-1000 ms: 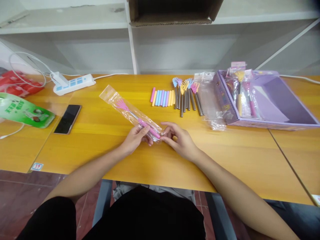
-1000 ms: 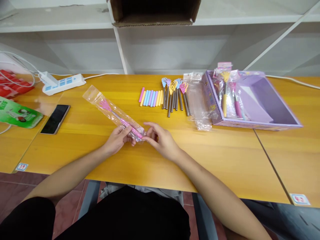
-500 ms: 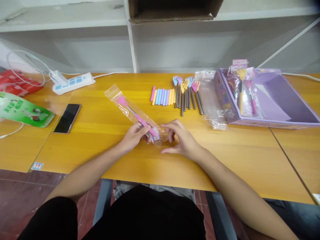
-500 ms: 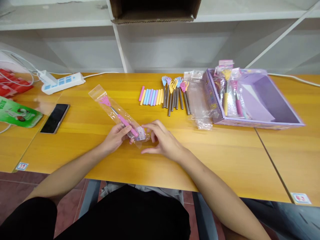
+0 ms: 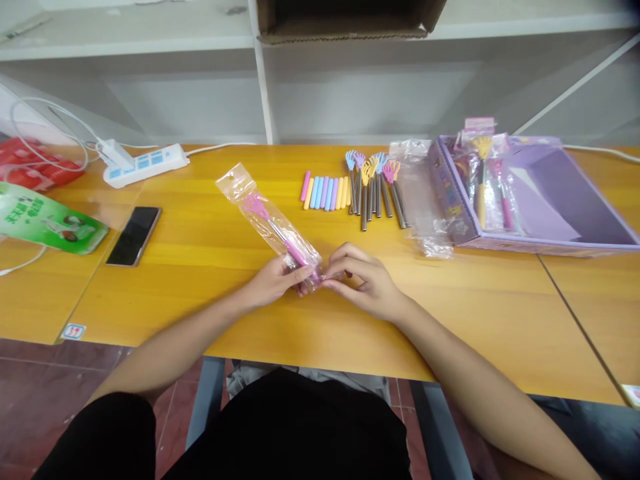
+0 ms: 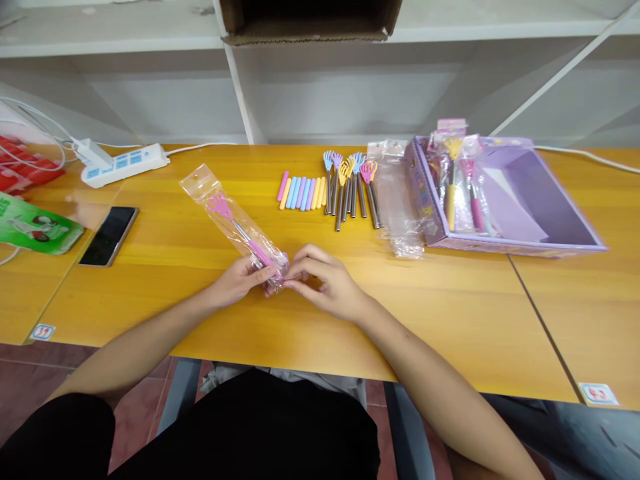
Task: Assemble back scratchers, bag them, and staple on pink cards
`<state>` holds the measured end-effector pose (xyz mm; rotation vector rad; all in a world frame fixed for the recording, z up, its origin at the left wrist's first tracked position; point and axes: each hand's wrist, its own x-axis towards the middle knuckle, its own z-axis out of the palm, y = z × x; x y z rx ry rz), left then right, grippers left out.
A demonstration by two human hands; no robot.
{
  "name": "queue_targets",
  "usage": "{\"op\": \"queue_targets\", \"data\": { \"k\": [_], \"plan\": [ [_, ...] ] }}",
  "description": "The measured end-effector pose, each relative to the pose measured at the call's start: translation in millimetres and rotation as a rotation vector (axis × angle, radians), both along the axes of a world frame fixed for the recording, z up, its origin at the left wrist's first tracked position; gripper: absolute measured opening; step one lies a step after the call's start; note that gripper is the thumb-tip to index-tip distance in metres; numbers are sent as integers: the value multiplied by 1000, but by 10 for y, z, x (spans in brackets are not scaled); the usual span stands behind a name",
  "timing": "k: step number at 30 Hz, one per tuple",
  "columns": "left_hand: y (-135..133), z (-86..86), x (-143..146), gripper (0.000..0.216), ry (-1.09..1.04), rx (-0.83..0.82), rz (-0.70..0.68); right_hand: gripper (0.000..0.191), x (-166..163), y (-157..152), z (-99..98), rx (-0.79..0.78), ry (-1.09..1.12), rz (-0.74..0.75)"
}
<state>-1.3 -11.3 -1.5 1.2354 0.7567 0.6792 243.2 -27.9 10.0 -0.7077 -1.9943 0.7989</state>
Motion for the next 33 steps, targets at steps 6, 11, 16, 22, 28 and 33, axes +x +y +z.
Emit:
{"op": "queue_targets", "data": {
  "k": [6,11,16,22,28,33],
  "plan": [
    [-28,42,14,45,6,18,-96,11,-16,-6,-36,-151,6,-25],
    [-44,49,13,35,95,65,-81,14,-28,-9,-50,-290,48,-78],
    [-43,57,11,34,102,43,-76,23,-68,-8,-100,-448,171,-104],
    [-46,78,11,36,78,36,-65,29,-67,11,-123,-460,146,-135],
    [-82,50,36,36,73,21,-74,37,-90,-9,-137,-584,51,-10],
    [-88,47,37,35,74,56,-73,46,-112,-24,-145,-700,80,53]
  ]
}}
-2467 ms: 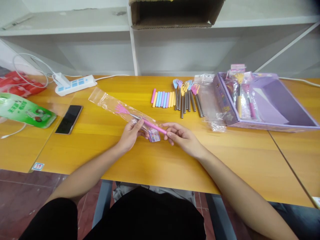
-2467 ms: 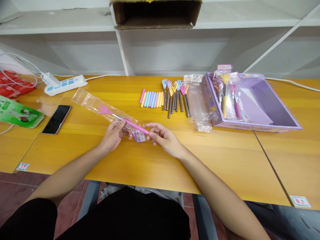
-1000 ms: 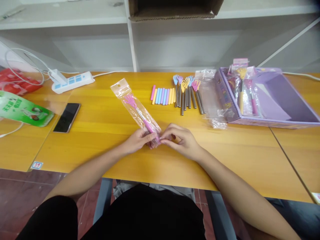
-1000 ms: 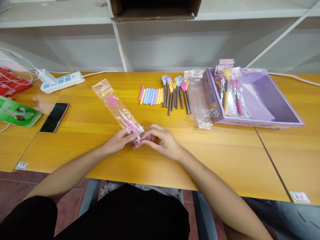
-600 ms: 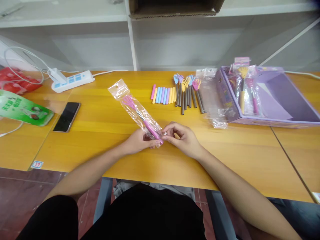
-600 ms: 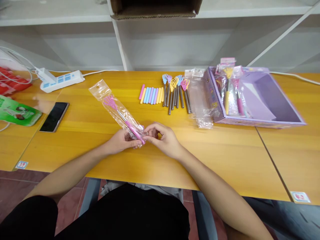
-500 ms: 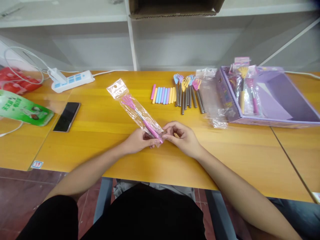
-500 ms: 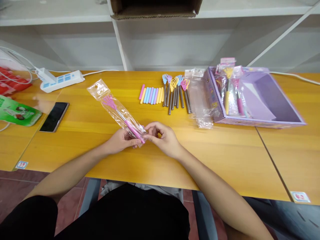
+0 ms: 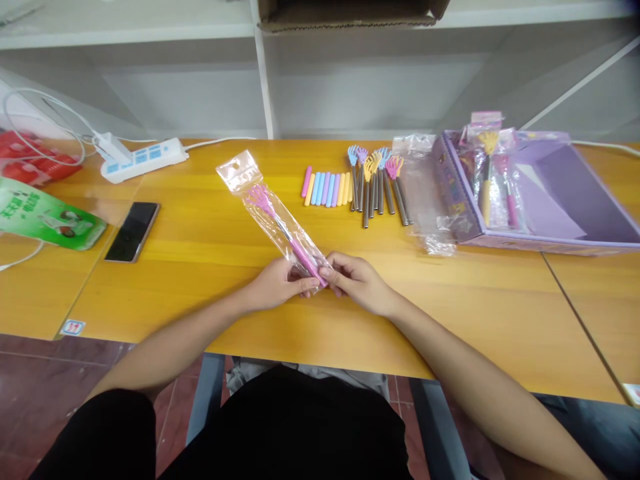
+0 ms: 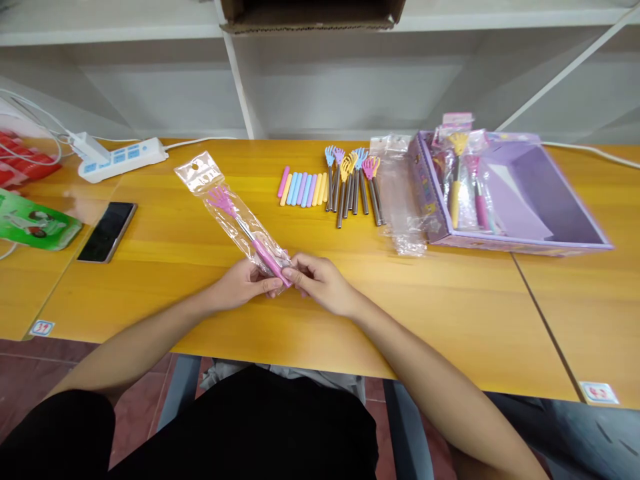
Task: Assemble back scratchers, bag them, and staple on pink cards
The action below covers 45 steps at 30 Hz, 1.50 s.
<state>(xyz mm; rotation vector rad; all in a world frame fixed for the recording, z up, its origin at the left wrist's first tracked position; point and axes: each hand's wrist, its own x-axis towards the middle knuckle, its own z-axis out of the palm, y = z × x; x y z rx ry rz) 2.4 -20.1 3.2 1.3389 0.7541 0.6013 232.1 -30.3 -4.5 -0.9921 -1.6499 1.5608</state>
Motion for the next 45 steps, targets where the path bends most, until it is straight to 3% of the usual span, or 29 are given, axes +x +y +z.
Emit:
{"op": "queue_targets", "data": {
  "k": [14,20,27,29,34,37,42,45],
  "plan": [
    [16,60,-24,38,-72,-31,-73,45,-10,19,32,-208,230,58],
    [3,66,-33,29,-67,3,-66,49,7,21,16,-200,173,53],
    [8,26,-61,35,-48,-7,-38,49,32,26,22,-177,92,105],
    [73,47,-104,37,-97,-2,42,47,58,25,52,-188,93,188],
    [311,137,-208,28,-239,-47,524,36,75,-24,139,-245,71,510],
    [392,139,-220,21,-237,-68,701,31,42,-64,178,-256,19,708],
    [360,22,-181,14,-122,-80,673,31,72,-71,188,-228,-42,790],
    [290,-31,-144,15,-16,-20,564,25,128,-22,117,-208,-59,625]
  ]
}}
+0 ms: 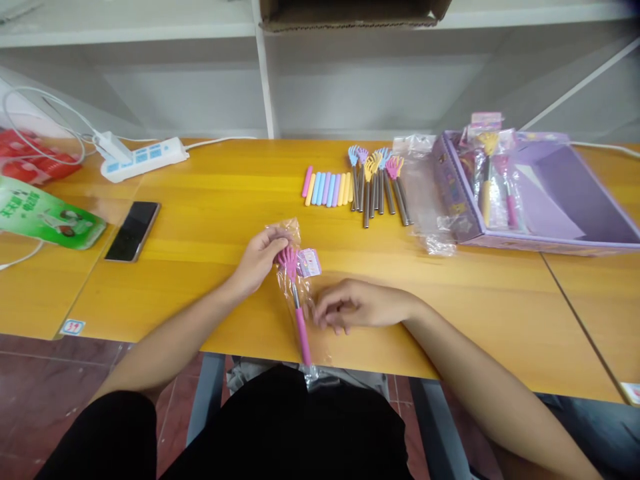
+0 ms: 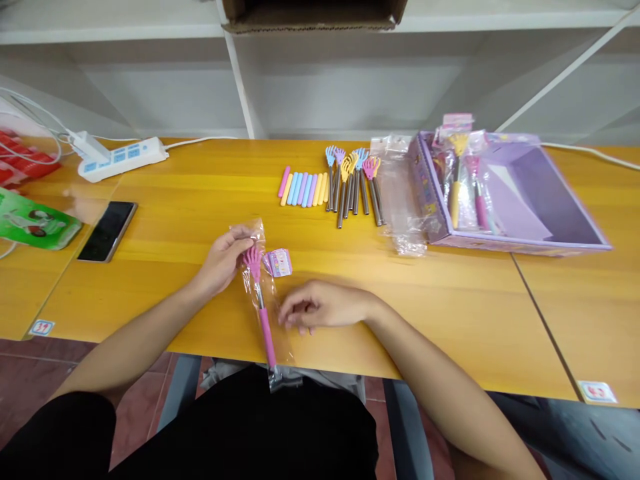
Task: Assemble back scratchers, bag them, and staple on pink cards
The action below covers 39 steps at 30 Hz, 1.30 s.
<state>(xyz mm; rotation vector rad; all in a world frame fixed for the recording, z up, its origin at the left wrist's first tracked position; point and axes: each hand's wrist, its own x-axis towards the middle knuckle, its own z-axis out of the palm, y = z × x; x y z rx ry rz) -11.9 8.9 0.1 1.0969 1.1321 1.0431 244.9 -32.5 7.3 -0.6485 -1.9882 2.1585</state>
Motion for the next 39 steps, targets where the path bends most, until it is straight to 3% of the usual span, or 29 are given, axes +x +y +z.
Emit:
{"op": "queue_targets", "data": {
  "k": [2,5,7,9,12,18,24,28,39],
  "plan": [
    [-60,-6,35,15,79,45,-92,22,13,53,-76,197,-6,-298],
    [-176,19,101,14,138,79,-267,17,-14,139,-193,675,-89,-699],
    [-267,52,139,15,164,59,-421,19,-45,180,-253,859,-159,-744],
    [-352,95,161,17,242,77,-527,33,-70,201,-293,903,-209,-698],
    [-425,160,157,18,368,171,-556,44,-89,208,-322,922,-260,-631],
    [-389,196,100,15,364,191,-582,29,-82,225,-340,922,-235,-634],
    [-378,208,100,34,364,203,-559,27,-69,245,-330,693,-204,-721],
    [-369,170,107,35,234,128,-534,30,-41,257,-299,520,-159,-731],
    [-309,152,118,24,151,56,-427,39,27,288,-294,404,-68,-729]
  ]
}}
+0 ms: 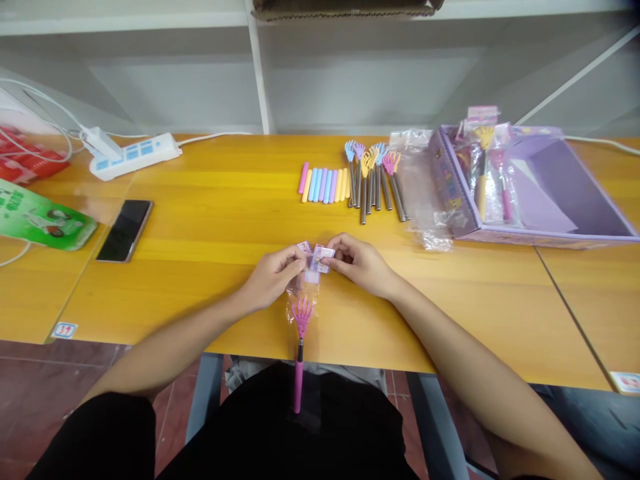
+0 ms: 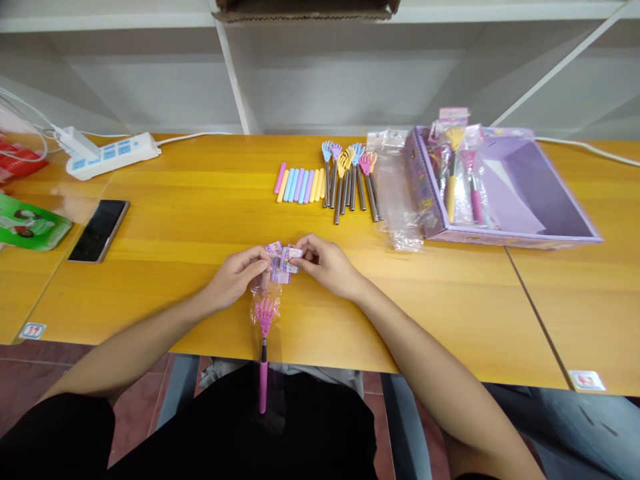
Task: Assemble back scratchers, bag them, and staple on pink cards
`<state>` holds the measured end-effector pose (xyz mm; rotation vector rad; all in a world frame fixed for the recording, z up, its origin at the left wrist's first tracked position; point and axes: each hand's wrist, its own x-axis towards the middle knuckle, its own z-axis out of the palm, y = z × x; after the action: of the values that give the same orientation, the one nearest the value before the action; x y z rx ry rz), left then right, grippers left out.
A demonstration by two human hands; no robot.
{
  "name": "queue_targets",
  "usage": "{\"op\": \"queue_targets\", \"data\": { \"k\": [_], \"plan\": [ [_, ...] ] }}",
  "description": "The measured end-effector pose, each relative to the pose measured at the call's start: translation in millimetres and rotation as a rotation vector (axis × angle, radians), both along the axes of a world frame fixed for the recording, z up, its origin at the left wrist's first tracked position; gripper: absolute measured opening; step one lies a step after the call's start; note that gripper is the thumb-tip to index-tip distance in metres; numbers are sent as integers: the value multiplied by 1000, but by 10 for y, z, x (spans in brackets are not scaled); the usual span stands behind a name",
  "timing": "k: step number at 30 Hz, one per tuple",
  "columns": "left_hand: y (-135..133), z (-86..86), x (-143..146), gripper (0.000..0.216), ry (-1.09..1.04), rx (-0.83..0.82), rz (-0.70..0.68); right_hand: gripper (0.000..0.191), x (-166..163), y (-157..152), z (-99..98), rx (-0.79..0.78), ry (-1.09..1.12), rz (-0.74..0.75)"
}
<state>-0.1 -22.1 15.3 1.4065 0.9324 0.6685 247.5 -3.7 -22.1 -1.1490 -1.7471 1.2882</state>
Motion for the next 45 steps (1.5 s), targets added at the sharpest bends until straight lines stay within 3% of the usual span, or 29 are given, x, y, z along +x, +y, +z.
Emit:
{"op": "queue_targets", "data": {
  "k": [5,11,19,25,31,45],
  "plan": [
    [9,-54,-9,28,23,9,8,39,-9,-28,81,58,118,-105],
    [19,-127,-11,31,63,-12,-19,19,-81,-223,207,209,369,-176],
    [-4,-86,17,32,39,-56,-56,32,-64,-269,206,384,129,-84],
    [-25,-60,20,26,21,-33,-68,27,-54,-212,210,448,100,-62],
    [-36,-50,30,30,91,24,-94,24,-44,-200,274,642,29,-72],
    [-37,-30,43,29,157,97,-106,23,-30,-223,297,731,-48,-80]
  ]
}}
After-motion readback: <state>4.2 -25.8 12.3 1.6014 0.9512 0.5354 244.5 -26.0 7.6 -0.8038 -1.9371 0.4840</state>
